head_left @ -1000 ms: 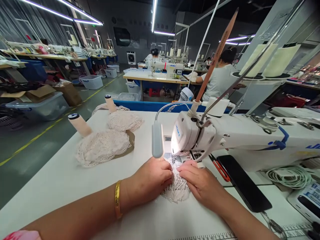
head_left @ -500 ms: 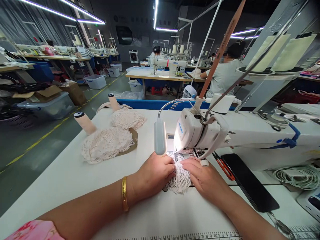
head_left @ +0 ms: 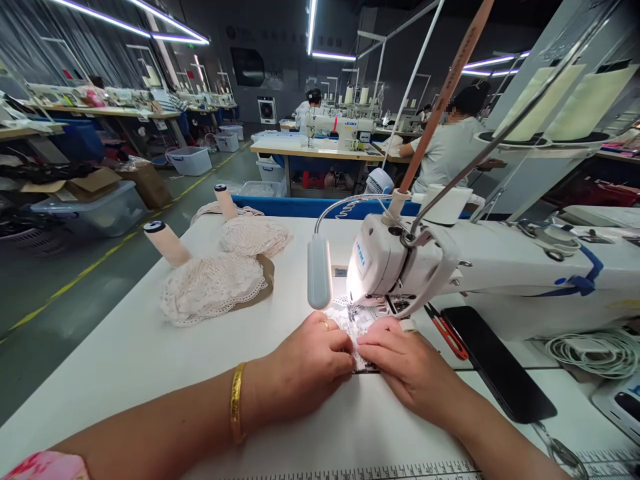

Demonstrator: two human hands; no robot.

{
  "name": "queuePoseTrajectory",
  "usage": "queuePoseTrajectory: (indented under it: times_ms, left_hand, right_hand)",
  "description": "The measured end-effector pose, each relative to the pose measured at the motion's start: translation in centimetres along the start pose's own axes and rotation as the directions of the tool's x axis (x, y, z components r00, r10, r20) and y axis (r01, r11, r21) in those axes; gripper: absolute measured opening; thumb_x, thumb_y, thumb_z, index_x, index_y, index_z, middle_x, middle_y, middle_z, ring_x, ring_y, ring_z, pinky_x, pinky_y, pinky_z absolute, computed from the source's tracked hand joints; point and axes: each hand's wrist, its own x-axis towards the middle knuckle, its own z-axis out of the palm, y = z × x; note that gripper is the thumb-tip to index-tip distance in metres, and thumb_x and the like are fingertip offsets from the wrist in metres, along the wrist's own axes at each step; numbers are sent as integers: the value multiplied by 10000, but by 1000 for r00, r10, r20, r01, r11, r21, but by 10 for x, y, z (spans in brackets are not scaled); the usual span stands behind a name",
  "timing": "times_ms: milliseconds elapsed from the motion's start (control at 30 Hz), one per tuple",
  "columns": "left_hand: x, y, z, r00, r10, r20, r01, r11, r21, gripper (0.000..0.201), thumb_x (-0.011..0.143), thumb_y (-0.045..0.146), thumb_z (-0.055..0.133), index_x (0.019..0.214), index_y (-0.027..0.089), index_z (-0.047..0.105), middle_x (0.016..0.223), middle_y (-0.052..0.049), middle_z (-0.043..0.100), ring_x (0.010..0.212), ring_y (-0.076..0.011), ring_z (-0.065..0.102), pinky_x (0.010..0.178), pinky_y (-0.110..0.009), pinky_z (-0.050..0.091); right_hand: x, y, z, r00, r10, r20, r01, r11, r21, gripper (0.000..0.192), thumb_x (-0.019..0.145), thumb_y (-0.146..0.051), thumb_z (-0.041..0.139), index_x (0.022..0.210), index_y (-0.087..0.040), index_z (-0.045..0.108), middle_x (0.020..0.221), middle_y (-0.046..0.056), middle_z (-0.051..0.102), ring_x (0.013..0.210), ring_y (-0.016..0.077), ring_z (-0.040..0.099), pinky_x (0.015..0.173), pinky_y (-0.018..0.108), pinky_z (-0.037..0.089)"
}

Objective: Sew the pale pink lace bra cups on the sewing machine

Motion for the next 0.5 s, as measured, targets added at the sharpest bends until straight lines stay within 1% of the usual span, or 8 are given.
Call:
queuePoseTrajectory:
  times_ms: [100, 200, 300, 433, 500]
  left_hand:
    - [-2, 3, -1, 1000, -10, 23, 10, 1000, 16, 176, 950, 126, 579, 823, 190, 682, 872, -27, 706, 783, -175, 581, 793, -373, 411]
    - [-2, 2, -1, 1000, -21, 19, 21, 999, 26, 156, 948, 127, 589, 860, 202, 695, 890, -19, 712, 800, -179, 586, 803, -377, 393]
    - [-1, 0, 1, 999, -43, 18, 42, 998, 44, 149, 938, 112, 599, 870, 205, 692, 902, -13, 708, 811, -178, 581, 803, -375, 379]
    - [-1, -2, 3, 997, -74, 28, 72, 995, 73, 153, 943, 102, 586, 869, 196, 681, 930, -19, 710, 818, -173, 579, 814, -378, 371]
    - [-2, -4, 5, 997, -77, 32, 74, 994, 81, 155, 938, 92, 578, 888, 193, 685, 950, -24, 718, 827, -174, 584, 822, -381, 371]
  right_hand:
    - [0, -3, -2, 998, -23, 50, 20, 998, 53, 312, 970, -13, 468, 1085, -222, 668, 994, 27, 727, 949, 213, 599, 798, 353, 467]
    - [-1, -1, -1, 998, -10, 65, 7, 999, 48, 307, 973, -14, 471, 1098, -222, 660, 1019, 29, 723, 953, 213, 599, 801, 356, 458]
    - [-2, 1, 1, 998, -1, 55, 0, 1000, 18, 328, 968, -3, 463, 1131, -218, 650, 1042, 38, 726, 954, 208, 624, 780, 350, 457]
    - [-1, 2, 3, 999, 11, 38, -9, 999, -41, 343, 971, -3, 452, 1147, -219, 653, 1013, 52, 725, 952, 216, 641, 702, 327, 438]
    - [-1, 1, 3, 999, 22, 36, -20, 998, -58, 336, 977, -11, 452, 1142, -224, 653, 1007, 55, 725, 937, 218, 641, 686, 321, 433]
